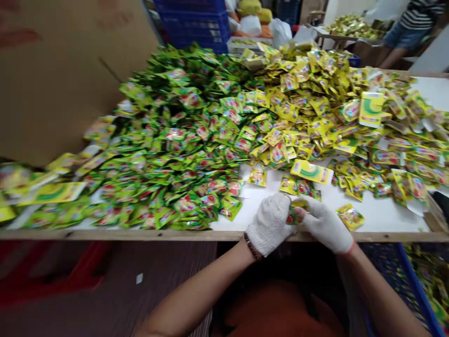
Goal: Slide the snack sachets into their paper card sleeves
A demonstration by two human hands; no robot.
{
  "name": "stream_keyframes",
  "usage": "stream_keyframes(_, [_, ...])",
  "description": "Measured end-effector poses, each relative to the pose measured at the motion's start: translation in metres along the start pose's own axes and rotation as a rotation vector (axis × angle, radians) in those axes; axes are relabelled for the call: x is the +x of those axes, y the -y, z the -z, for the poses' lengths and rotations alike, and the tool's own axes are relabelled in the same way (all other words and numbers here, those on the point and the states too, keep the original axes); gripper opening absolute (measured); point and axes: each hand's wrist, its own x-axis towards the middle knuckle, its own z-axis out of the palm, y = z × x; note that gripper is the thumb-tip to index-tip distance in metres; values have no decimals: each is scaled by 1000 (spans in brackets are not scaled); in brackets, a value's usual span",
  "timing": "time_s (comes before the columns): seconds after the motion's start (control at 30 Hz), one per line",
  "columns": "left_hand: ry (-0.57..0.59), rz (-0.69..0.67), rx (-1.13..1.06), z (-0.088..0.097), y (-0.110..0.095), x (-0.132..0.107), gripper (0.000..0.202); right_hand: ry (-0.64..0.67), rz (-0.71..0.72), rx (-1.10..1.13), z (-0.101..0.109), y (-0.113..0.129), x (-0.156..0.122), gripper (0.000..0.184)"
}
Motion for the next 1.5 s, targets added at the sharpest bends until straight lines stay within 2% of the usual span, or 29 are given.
stream_keyframes(0.07, [3,-24,18,0,-1,-1,44,88,-13,41,9,-5,-1,27])
stream_keyframes(0.13, [-1,-54,37,-3,-1,-1,59,25,-56,11,14,-9,1,31])
stream_keyframes(0.2, [-8,-74,50,-6,0,-1,64,-40,-75,-2,11,-10,2,34])
stream_keyframes(0.37, [-4,-72,28,-11,2,-1,53,-38,-53,10,-7,-6,2,30])
stream_keyframes(0.5, [4,-22,0,-7,2,-1,41,-171,-29,-131,-13,-6,2,19])
stream_keyframes(0.57, [4,-15,-6,-5,3,-1,40,-181,-15,-156,-11,-7,1,16])
stream_keyframes(0.7, [-5,-39,3,-5,5,-2,51,-7,4,-126,2,-7,-3,14])
stream_keyframes(0.8, [-43,-62,21,-6,6,-2,56,-33,-10,-146,4,-5,-2,19])
stream_keyframes(0.87, [-64,-70,28,-7,8,-2,51,-51,-15,-146,0,-3,1,18])
stream_keyframes(0.93, [-60,-72,33,-7,9,-2,45,4,-30,-129,-2,0,6,14])
stream_keyframes(1.07, [-74,-103,49,-8,13,-1,43,173,-74,109,7,3,5,11])
stream_keyframes(1.17, [-119,-145,35,-12,17,-2,40,291,-227,340,12,8,-1,11])
stream_keyframes(1.27, [-161,-203,32,-17,25,-3,32,451,-341,466,7,13,4,10])
stream_keyframes(1.33, [-180,-233,42,-20,29,-2,27,560,-341,485,2,15,13,13])
stream_keyframes(1.4, [-165,-251,30,-19,31,0,24,636,-320,488,-1,15,21,24])
stream_keyframes(1.5, [-87,-245,-13,-9,30,4,29,627,-310,538,-3,16,19,26])
